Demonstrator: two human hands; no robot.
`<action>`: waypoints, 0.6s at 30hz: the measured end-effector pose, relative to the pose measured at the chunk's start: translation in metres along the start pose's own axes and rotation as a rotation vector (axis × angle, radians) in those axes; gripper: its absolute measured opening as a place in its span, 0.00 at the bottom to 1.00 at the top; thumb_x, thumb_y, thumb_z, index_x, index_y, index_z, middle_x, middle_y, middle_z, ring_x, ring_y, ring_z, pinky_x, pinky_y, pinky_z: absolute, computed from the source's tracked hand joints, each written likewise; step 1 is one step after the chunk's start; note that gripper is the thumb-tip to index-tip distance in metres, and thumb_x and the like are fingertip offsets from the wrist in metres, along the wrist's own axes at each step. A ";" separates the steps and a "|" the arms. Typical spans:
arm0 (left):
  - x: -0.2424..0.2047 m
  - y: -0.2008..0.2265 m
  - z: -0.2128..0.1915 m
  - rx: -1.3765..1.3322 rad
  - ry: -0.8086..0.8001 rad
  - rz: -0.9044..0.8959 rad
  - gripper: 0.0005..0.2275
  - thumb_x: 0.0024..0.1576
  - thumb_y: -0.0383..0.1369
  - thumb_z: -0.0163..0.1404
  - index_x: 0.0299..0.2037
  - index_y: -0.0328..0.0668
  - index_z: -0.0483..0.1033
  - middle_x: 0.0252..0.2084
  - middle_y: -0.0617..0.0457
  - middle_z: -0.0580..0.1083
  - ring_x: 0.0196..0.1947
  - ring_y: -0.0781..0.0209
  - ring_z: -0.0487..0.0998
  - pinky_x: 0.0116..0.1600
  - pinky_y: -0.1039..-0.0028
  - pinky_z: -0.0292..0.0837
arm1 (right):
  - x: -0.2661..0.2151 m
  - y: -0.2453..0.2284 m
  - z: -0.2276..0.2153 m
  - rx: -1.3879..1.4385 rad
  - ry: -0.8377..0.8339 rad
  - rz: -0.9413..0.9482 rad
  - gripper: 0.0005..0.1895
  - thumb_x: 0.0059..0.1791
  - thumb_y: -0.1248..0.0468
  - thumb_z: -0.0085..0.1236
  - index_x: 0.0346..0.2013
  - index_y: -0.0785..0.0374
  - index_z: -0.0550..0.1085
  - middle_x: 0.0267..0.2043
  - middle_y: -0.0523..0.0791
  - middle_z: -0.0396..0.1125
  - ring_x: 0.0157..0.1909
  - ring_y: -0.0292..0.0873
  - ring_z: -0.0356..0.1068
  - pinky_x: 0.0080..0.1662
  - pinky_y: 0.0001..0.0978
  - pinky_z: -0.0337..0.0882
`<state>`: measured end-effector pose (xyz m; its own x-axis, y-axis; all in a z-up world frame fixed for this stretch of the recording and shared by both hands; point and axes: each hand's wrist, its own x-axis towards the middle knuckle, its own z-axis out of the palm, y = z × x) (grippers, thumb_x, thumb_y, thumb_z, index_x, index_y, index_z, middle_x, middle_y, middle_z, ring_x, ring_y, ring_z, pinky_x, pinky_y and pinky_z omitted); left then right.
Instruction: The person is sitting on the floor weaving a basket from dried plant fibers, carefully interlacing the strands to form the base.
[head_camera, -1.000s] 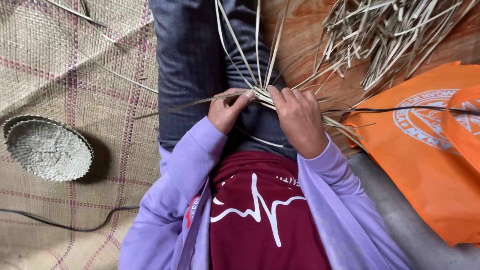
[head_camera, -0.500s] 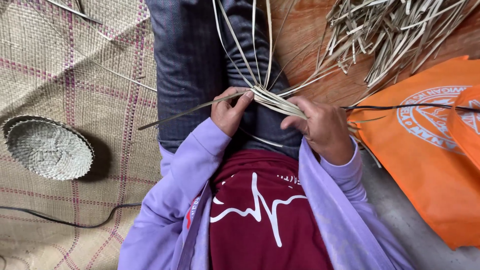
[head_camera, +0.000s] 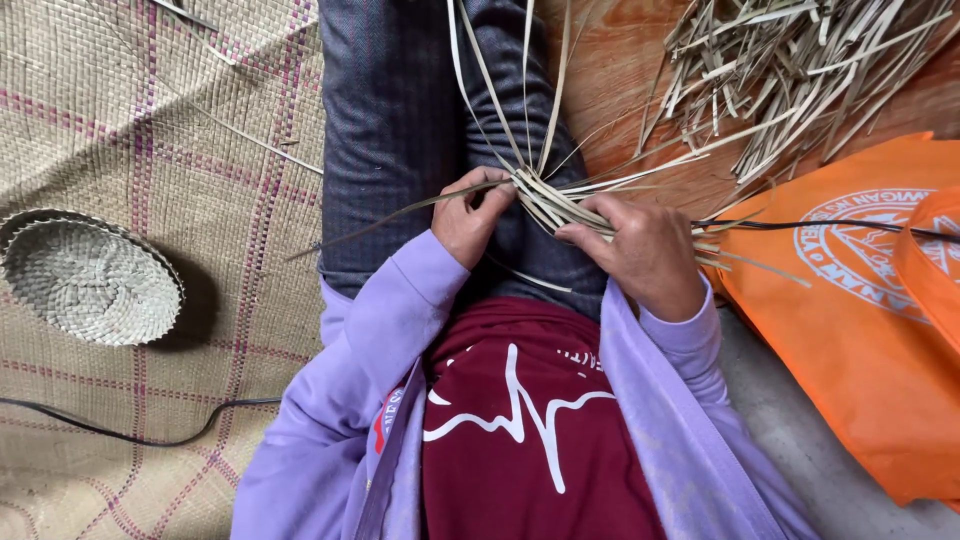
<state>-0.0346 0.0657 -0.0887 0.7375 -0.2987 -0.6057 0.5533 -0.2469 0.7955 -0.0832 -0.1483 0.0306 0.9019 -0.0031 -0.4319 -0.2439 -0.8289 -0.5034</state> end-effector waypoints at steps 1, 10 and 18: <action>0.001 -0.003 0.000 0.000 -0.001 -0.002 0.08 0.55 0.40 0.59 0.37 0.48 0.84 0.27 0.47 0.77 0.34 0.56 0.78 0.46 0.65 0.75 | -0.001 0.002 0.002 0.000 -0.001 0.001 0.14 0.53 0.50 0.63 0.44 0.55 0.77 0.35 0.54 0.77 0.40 0.62 0.77 0.39 0.58 0.74; 0.006 -0.001 0.002 0.090 0.030 -0.048 0.07 0.53 0.41 0.58 0.31 0.50 0.80 0.22 0.51 0.74 0.30 0.58 0.77 0.41 0.68 0.73 | 0.002 0.002 0.014 0.042 -0.136 -0.014 0.24 0.40 0.46 0.73 0.39 0.58 0.78 0.32 0.54 0.77 0.39 0.62 0.77 0.40 0.55 0.74; 0.006 -0.009 -0.001 -0.055 -0.055 -0.015 0.07 0.55 0.35 0.58 0.40 0.45 0.85 0.28 0.51 0.81 0.33 0.64 0.81 0.45 0.72 0.77 | 0.023 0.022 0.055 0.509 0.111 0.196 0.10 0.46 0.66 0.70 0.40 0.48 0.80 0.33 0.42 0.76 0.39 0.35 0.76 0.44 0.30 0.74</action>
<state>-0.0346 0.0674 -0.0991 0.7074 -0.3455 -0.6166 0.5860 -0.2010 0.7850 -0.0878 -0.1365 -0.0312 0.8475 -0.2121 -0.4865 -0.5279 -0.4321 -0.7312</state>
